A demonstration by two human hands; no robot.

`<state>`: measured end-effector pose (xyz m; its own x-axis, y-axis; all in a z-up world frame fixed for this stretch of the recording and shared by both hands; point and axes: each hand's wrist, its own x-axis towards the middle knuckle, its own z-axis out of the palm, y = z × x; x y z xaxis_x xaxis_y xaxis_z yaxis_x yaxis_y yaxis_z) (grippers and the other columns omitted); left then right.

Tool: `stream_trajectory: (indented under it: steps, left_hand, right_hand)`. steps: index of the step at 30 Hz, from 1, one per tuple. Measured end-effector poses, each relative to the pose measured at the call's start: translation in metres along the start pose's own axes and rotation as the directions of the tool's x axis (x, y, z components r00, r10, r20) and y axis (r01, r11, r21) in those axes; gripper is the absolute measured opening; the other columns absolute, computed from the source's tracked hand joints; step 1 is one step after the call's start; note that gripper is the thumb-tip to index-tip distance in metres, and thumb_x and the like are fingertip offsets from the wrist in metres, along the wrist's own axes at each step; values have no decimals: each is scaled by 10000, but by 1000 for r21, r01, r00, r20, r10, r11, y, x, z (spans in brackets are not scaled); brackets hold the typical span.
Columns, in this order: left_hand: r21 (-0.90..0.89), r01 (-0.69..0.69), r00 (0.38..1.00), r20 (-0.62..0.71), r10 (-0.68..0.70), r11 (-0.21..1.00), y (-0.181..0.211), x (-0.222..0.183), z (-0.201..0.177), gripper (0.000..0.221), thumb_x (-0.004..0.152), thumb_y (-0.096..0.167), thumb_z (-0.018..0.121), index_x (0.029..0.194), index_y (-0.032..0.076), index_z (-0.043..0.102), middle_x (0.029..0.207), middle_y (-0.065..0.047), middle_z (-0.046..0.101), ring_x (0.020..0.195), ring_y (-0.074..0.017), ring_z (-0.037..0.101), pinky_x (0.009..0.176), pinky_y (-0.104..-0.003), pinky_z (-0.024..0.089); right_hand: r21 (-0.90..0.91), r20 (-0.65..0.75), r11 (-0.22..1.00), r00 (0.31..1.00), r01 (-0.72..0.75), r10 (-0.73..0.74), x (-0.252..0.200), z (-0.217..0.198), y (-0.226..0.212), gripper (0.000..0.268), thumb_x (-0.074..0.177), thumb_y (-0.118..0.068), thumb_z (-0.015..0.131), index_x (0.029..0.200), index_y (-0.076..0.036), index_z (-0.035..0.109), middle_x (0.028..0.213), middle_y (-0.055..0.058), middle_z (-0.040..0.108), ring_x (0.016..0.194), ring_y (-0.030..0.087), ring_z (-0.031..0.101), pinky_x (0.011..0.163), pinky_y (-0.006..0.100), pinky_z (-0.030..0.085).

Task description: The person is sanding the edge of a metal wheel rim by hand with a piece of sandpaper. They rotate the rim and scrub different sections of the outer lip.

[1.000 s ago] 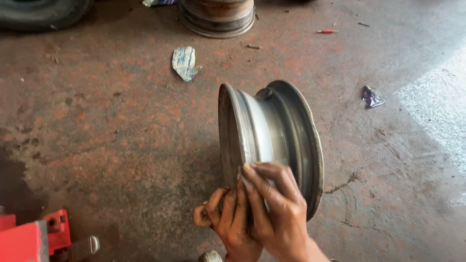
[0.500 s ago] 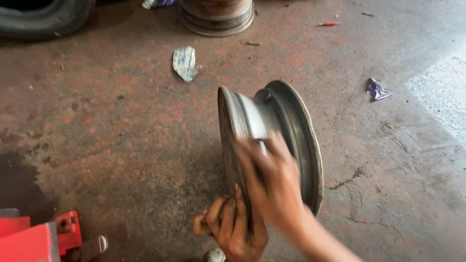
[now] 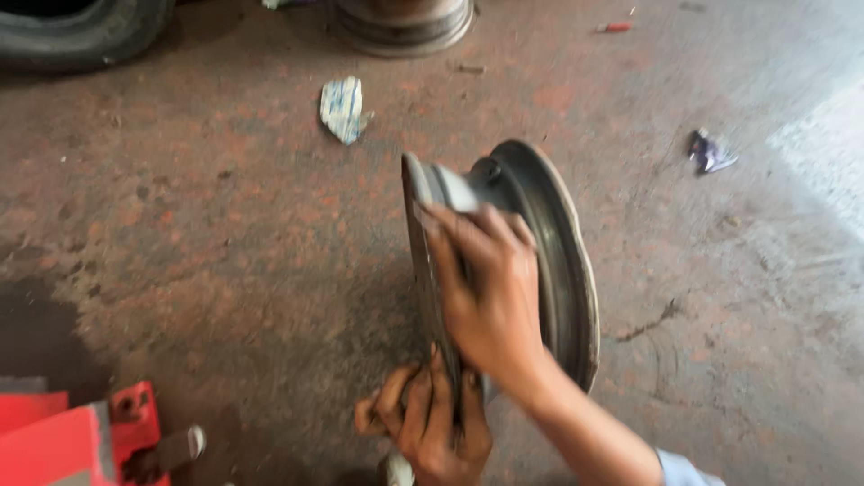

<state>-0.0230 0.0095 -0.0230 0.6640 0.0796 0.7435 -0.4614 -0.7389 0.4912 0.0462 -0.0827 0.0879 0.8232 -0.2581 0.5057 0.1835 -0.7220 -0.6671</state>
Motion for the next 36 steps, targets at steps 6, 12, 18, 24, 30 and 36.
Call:
stream_trajectory:
  steps: [6,12,18,24,30,36]
  left_hand:
    - [62,-71,998,8,70,996,-10,-10,3,344,937,362,716,1029,34,768,908,0,773,906,-117,588,969,-433,273]
    - [97,-91,993,86,83,991,-14,-18,-4,313,915,337,694,988,42,767,911,-39,763,951,-162,588,988,-467,256]
    - [36,71,989,129,-75,997,-7,-26,-3,395,942,325,667,1085,-31,760,919,-35,757,1024,-189,584,995,-465,271]
    - [136,-314,937,-115,330,940,-13,-23,6,149,974,247,653,1077,138,648,1000,-123,782,1093,-161,618,979,-429,331]
    - [124,-290,934,254,252,949,-23,-29,-24,307,960,331,679,1094,56,700,945,-70,768,963,-202,614,849,-475,355]
    - [129,-279,960,44,276,952,-15,-36,-13,132,974,265,635,1048,157,655,1000,-98,757,977,-229,623,902,-457,337]
  right_hand:
    - [74,18,990,993,-119,118,-25,-15,-17,307,931,-89,665,1230,-81,736,1045,147,744,846,258,750,765,390,550]
    - [104,-89,994,995,-23,33,-35,-15,-30,301,949,-75,647,1246,-57,691,1103,173,734,886,287,744,772,397,570]
    - [78,61,978,980,-193,188,-12,-6,-5,295,976,-96,681,1265,-64,725,1060,197,729,796,305,730,651,397,570]
    - [-4,-64,999,997,33,-33,-26,-11,-14,268,960,-96,661,1219,-67,722,1126,195,750,1128,401,697,935,472,552]
    - [83,-78,996,997,13,-7,-31,-19,-27,237,958,-79,634,1173,-67,733,1084,170,744,1055,353,732,978,471,491]
    - [87,-23,996,1000,3,-1,7,0,7,202,988,-81,660,1172,-27,722,1078,210,713,983,406,703,880,471,542]
